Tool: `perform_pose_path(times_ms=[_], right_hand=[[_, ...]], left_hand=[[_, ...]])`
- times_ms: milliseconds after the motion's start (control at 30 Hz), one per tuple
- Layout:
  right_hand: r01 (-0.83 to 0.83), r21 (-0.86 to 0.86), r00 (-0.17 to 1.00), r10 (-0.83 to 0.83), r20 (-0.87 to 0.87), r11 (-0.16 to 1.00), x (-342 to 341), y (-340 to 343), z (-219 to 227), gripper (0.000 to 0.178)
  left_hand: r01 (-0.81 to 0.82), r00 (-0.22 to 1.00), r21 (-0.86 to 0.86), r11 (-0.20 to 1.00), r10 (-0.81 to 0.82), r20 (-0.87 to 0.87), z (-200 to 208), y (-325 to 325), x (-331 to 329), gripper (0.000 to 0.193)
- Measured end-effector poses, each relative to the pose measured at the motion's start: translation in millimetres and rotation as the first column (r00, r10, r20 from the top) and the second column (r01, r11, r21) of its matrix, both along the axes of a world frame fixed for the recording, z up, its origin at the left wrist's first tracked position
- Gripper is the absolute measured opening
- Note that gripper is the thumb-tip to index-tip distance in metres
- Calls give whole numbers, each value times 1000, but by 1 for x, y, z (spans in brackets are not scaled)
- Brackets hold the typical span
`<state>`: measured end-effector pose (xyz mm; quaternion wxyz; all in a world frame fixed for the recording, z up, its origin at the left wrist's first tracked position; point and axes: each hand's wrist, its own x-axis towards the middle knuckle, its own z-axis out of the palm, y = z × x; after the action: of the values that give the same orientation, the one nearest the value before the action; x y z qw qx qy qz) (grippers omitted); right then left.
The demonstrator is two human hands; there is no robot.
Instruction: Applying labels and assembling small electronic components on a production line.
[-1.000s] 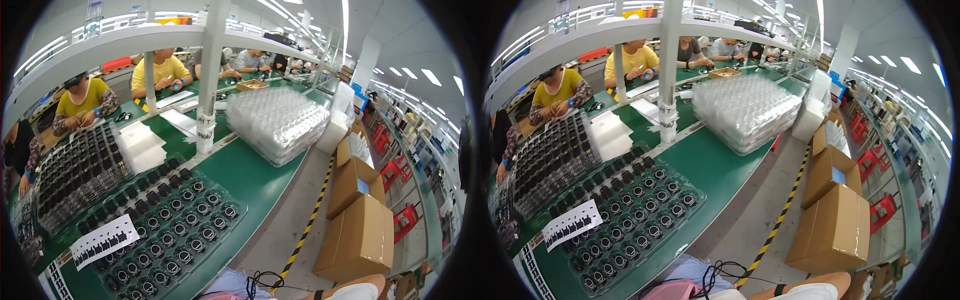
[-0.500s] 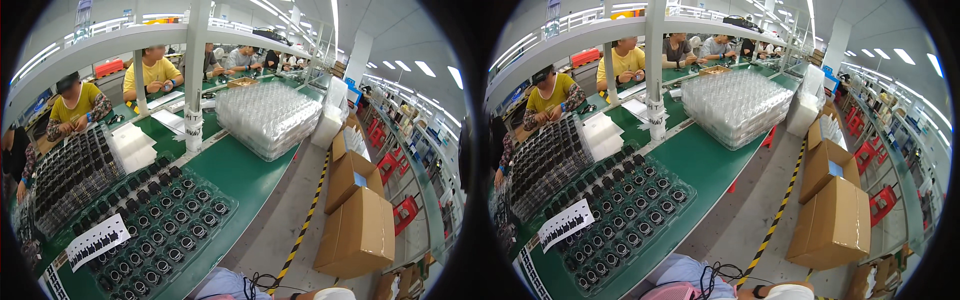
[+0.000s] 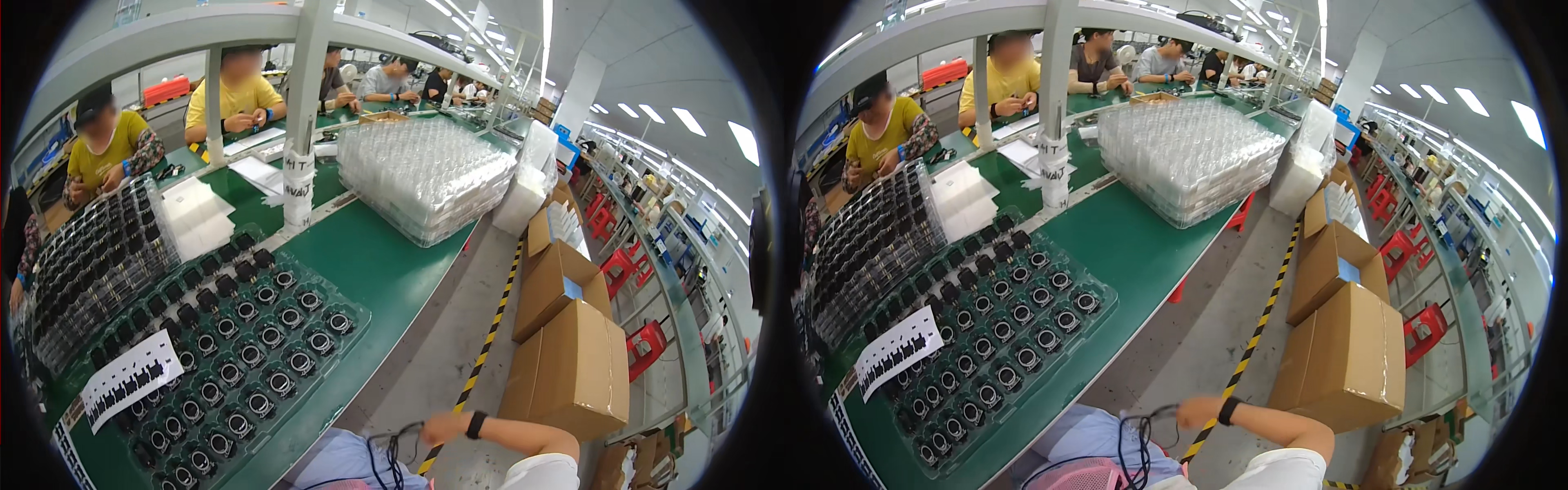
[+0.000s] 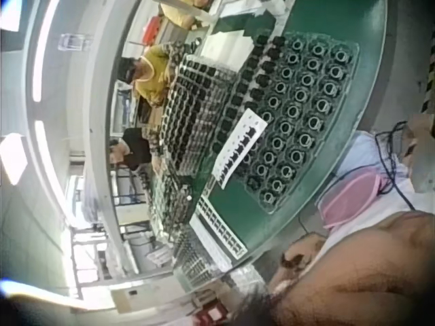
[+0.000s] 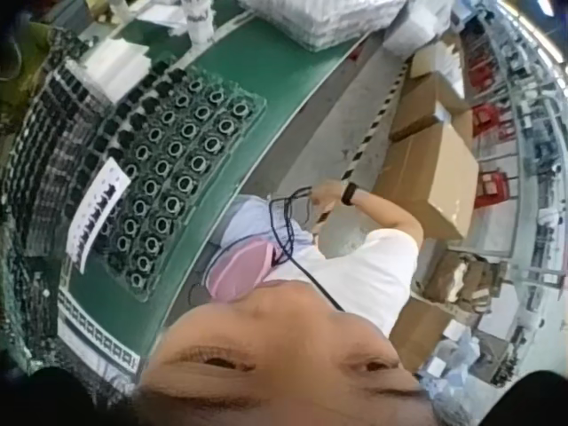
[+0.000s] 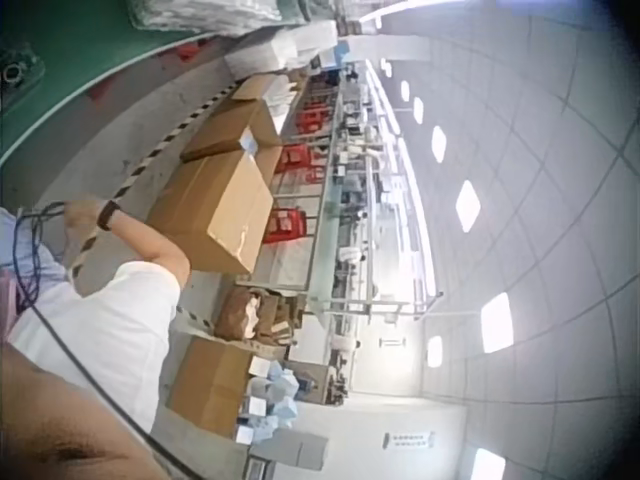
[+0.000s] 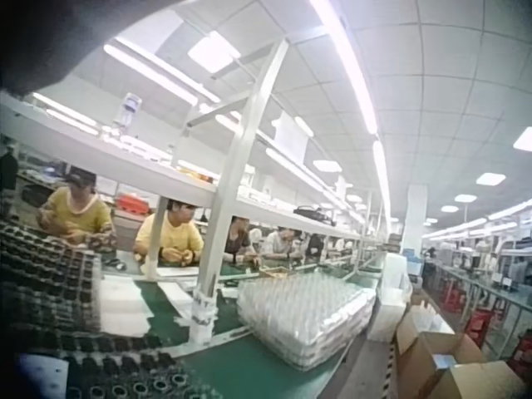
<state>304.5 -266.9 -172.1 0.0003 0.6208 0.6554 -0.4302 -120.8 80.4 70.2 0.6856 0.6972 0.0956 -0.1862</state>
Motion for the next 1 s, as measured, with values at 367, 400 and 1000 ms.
perform_pose_path(times_ms=[367, 400, 1000], right_hand=[[39, 931, 999, -1, -42, 363, -67, 164, 283, 75], [9, 974, 989, 140, -42, 225, -81, 173, 277, 82], [652, 745, -191, 982, -14, 137, -151, 258, 236, 35]], left_hand=[[-432, 623, -386, 816, 579, 527, 51, -68, 104, 52], [-405, 645, -300, 864, 503, 575, 54, -68, 114, 52], [-88, 703, 943, 320, -651, 287, 86, -74, 216, 56]])
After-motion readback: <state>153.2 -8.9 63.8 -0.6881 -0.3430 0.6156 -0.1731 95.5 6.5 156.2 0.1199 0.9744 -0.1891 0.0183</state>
